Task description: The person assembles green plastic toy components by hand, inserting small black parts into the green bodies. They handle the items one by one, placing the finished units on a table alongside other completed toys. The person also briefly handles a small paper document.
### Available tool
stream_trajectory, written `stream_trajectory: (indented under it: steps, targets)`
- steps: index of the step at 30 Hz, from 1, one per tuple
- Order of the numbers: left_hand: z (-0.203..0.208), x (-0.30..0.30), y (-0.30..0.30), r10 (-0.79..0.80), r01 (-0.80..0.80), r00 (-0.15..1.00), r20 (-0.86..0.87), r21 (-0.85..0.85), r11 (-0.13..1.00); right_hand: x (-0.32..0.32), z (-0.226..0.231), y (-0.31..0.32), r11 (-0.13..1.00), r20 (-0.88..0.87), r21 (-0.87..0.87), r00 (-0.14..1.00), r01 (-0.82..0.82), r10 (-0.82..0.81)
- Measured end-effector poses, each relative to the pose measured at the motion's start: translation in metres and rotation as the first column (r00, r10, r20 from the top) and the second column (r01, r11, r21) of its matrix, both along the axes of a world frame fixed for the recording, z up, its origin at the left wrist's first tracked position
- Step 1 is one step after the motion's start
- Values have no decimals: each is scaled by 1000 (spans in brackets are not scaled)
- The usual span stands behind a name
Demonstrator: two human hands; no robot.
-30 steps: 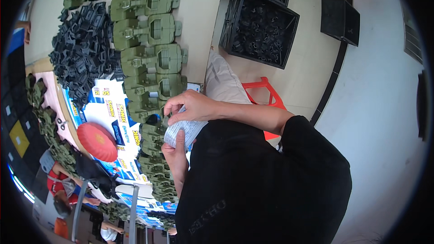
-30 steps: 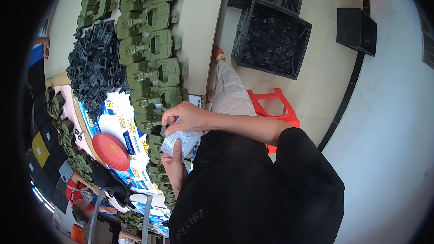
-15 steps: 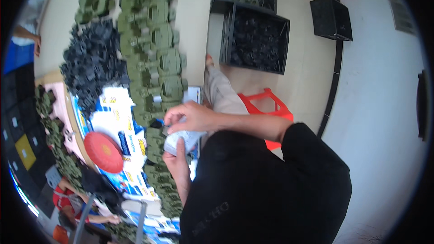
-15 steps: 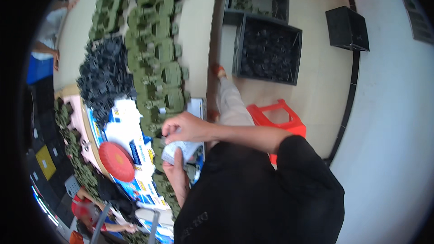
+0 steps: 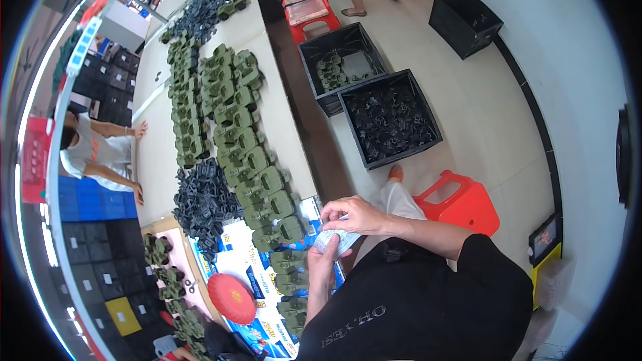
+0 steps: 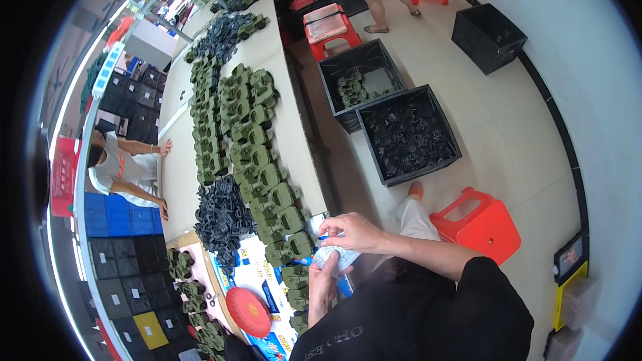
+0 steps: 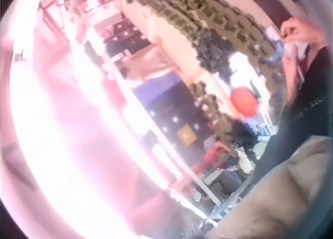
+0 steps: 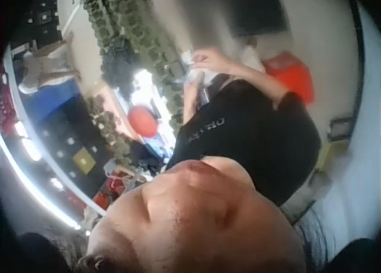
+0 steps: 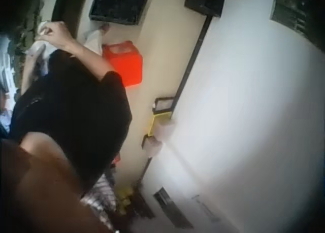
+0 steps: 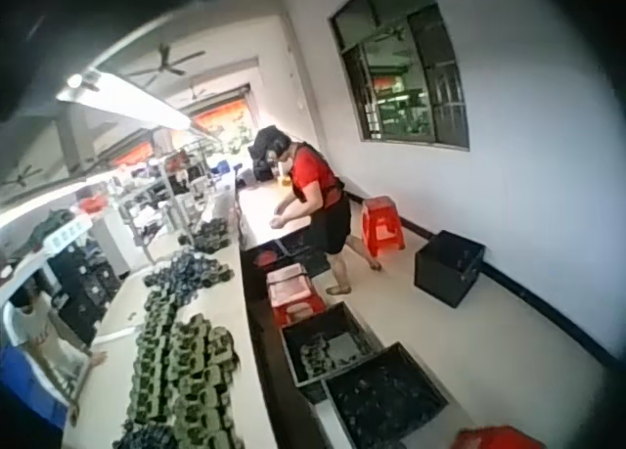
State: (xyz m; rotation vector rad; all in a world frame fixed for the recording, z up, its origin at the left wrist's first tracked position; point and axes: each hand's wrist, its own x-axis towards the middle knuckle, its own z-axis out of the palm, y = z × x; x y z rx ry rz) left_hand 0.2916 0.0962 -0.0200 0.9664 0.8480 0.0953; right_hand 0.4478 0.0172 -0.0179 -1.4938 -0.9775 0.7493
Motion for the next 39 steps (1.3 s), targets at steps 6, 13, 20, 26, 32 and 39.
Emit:
stream_trajectory:
  steps: [6, 13, 20, 26, 32, 39]
  targets:
    - [7, 62, -39, -88, 97, 994, -69, 136, 986, 47, -19, -48, 984, 25, 136, 993, 115, -119]
    - [13, 180, -75, -202, 219, 973, -111, 172, 960, 149, -41, -107, 919, -227, 319, 960, 232, -164]
    - [22, 306, -120, -444, 532, 815, -372, 177, 828, 232, -62, -153, 798, -232, 383, 885, 465, -404]
    - [-6, 374, -136, -473, 582, 713, -517, 60, 811, 278, -98, -191, 756, -354, 271, 792, 596, -497]
    - [-8, 410, -157, -391, 544, 721, -571, 118, 831, 309, -107, -216, 745, -520, 221, 723, 629, -456]
    - [2, 392, -125, -538, 774, 632, -558, 489, 402, 334, -69, -198, 848, -436, 213, 824, 485, -361]
